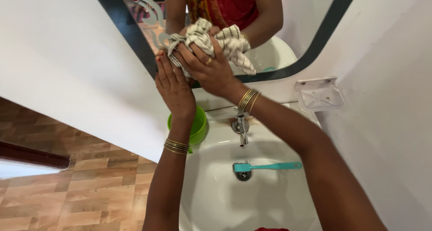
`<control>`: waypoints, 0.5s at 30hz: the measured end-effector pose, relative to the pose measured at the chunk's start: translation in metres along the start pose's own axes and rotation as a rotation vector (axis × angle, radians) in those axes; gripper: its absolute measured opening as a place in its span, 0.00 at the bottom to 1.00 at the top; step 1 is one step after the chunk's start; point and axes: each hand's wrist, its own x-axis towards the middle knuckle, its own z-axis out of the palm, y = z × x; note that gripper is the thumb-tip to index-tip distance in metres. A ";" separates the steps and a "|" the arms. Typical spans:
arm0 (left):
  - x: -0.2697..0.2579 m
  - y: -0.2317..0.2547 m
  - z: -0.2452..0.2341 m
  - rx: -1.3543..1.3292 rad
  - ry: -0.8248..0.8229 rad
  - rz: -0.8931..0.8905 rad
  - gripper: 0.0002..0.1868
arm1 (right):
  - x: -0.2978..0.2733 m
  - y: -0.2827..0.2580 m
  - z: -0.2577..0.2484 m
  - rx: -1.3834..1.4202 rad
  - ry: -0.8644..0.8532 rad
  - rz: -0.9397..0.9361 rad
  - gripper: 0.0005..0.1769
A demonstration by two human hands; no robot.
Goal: The person scrubs the inside of a white bathroom sink with a blue brush, then wipes the mirror above the sink with a cloth. They also wipe the wall and the soap dish next to the sink.
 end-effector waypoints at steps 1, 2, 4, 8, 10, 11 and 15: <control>0.000 0.001 -0.002 -0.048 0.014 0.008 0.40 | 0.006 0.017 -0.003 0.024 0.001 -0.027 0.29; 0.001 0.002 -0.002 -0.021 0.005 0.002 0.40 | 0.012 0.032 -0.007 0.052 0.004 -0.061 0.29; 0.001 0.002 -0.002 0.032 -0.013 -0.017 0.41 | 0.011 0.063 -0.025 -0.016 0.023 0.220 0.33; 0.000 0.004 0.000 0.060 -0.016 -0.024 0.42 | 0.029 0.080 -0.036 -0.064 0.261 0.648 0.36; 0.000 0.005 0.001 0.059 -0.017 -0.029 0.43 | 0.045 0.058 -0.026 0.012 0.223 0.580 0.34; 0.000 0.004 0.000 0.025 -0.009 -0.013 0.42 | 0.056 0.040 -0.020 0.099 0.130 0.450 0.33; -0.002 0.002 -0.002 -0.031 -0.024 -0.004 0.41 | 0.071 0.022 -0.021 0.103 0.087 -0.089 0.26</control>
